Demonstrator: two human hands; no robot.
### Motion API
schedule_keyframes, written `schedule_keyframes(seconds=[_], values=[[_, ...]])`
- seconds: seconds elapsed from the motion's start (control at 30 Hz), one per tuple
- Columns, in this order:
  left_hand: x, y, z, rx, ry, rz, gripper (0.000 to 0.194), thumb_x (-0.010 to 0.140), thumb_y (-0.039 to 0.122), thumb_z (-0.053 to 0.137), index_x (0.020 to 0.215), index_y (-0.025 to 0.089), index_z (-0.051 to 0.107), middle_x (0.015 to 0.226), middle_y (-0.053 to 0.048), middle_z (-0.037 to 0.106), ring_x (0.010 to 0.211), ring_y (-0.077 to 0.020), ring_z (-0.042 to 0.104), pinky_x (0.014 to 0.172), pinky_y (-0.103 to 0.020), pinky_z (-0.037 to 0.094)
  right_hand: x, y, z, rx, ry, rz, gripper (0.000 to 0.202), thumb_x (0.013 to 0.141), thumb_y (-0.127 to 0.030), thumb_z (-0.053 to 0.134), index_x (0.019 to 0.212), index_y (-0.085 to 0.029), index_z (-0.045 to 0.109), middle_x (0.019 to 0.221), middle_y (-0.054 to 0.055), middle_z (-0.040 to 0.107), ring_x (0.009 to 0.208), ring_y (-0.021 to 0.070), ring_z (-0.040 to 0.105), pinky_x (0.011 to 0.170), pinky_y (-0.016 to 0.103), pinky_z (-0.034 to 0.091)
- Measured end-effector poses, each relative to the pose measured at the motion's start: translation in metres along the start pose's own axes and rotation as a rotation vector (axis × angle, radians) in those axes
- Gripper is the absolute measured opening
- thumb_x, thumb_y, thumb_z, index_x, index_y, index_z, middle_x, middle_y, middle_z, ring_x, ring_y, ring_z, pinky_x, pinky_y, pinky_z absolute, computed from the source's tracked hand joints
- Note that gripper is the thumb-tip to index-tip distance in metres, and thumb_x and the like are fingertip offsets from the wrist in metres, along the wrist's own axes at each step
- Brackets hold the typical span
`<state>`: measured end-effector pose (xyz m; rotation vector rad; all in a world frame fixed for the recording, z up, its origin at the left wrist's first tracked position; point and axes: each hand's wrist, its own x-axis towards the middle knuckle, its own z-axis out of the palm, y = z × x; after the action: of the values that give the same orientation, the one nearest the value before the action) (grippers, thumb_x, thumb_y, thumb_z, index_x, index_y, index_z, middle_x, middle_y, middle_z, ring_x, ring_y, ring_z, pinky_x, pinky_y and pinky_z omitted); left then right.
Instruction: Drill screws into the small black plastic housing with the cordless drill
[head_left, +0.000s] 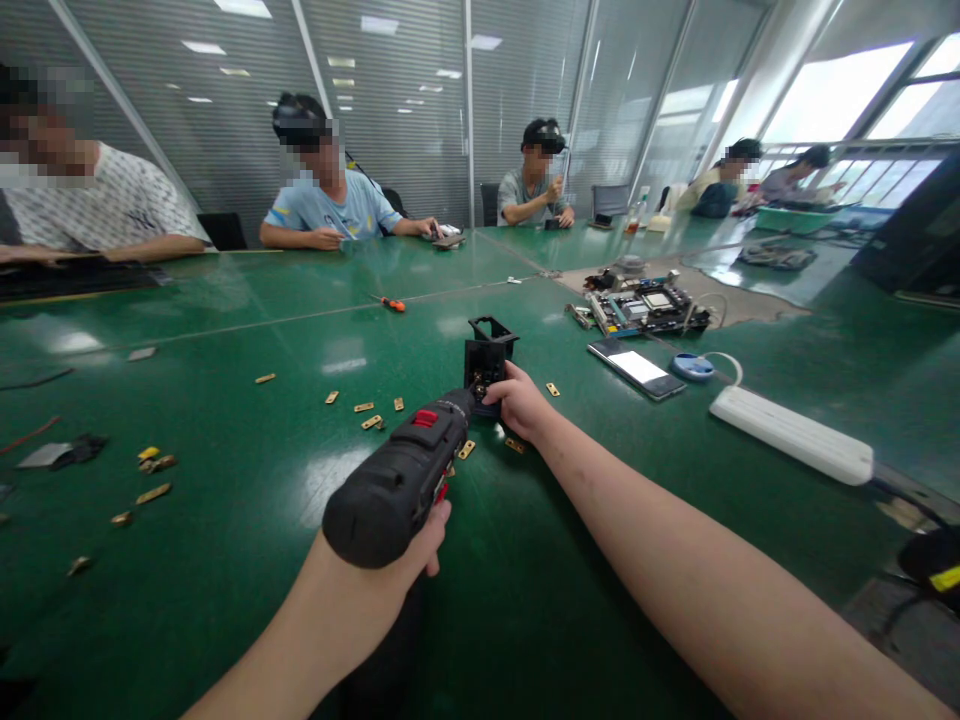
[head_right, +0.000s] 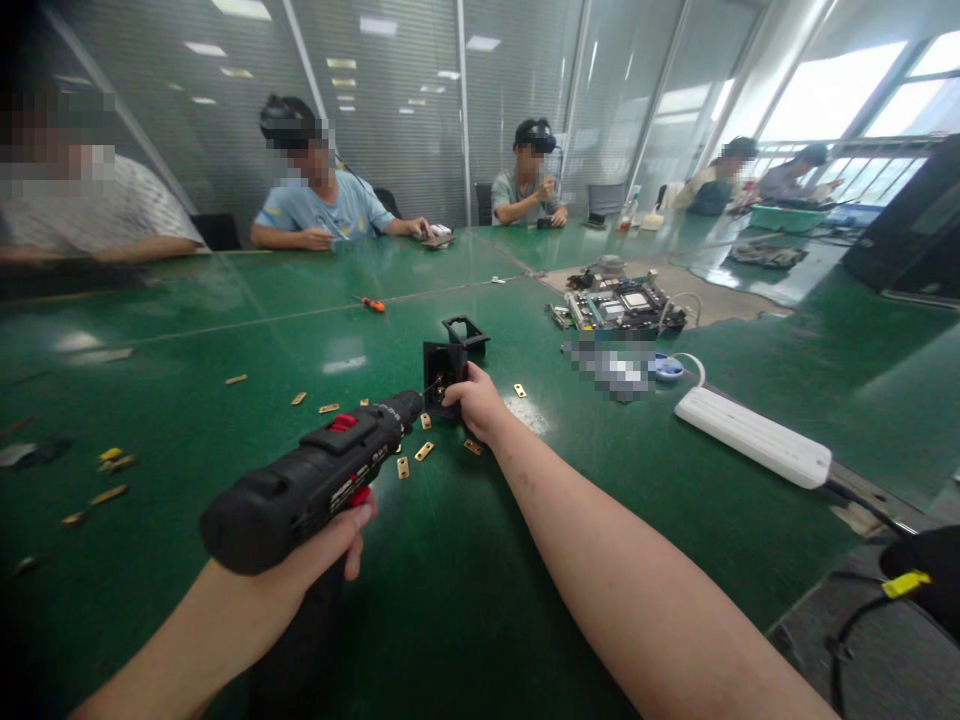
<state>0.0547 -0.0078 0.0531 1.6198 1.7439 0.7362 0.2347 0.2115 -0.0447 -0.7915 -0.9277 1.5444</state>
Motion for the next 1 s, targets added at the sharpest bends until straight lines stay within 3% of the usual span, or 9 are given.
schedule_keyframes(seconds=[0.57, 1.0], values=[[0.0020, -0.0018, 0.0040, -0.080, -0.005, -0.021, 0.047, 0.088, 0.061, 0.062, 0.053, 0.031, 0.056, 0.058, 0.002, 0.070, 0.062, -0.0238, 0.069, 0.075, -0.039, 0.060, -0.0004, 0.0001, -0.0025, 0.004, 0.002, -0.001, 0.046, 0.045, -0.009, 0.064, 0.089, -0.024, 0.066, 0.083, -0.003, 0.074, 0.086, 0.0236, 0.068, 0.077, 0.036, 0.055], [0.0013, -0.0033, 0.0040, -0.084, -0.019, -0.019, 0.050, 0.090, 0.062, 0.061, 0.051, 0.031, 0.056, 0.060, 0.002, 0.071, 0.064, -0.0243, 0.071, 0.075, -0.040, 0.060, 0.0013, 0.0013, -0.0024, -0.004, 0.018, -0.002, 0.046, 0.044, -0.010, 0.063, 0.089, -0.023, 0.067, 0.078, -0.003, 0.071, 0.081, 0.0225, 0.065, 0.073, 0.035, 0.053]])
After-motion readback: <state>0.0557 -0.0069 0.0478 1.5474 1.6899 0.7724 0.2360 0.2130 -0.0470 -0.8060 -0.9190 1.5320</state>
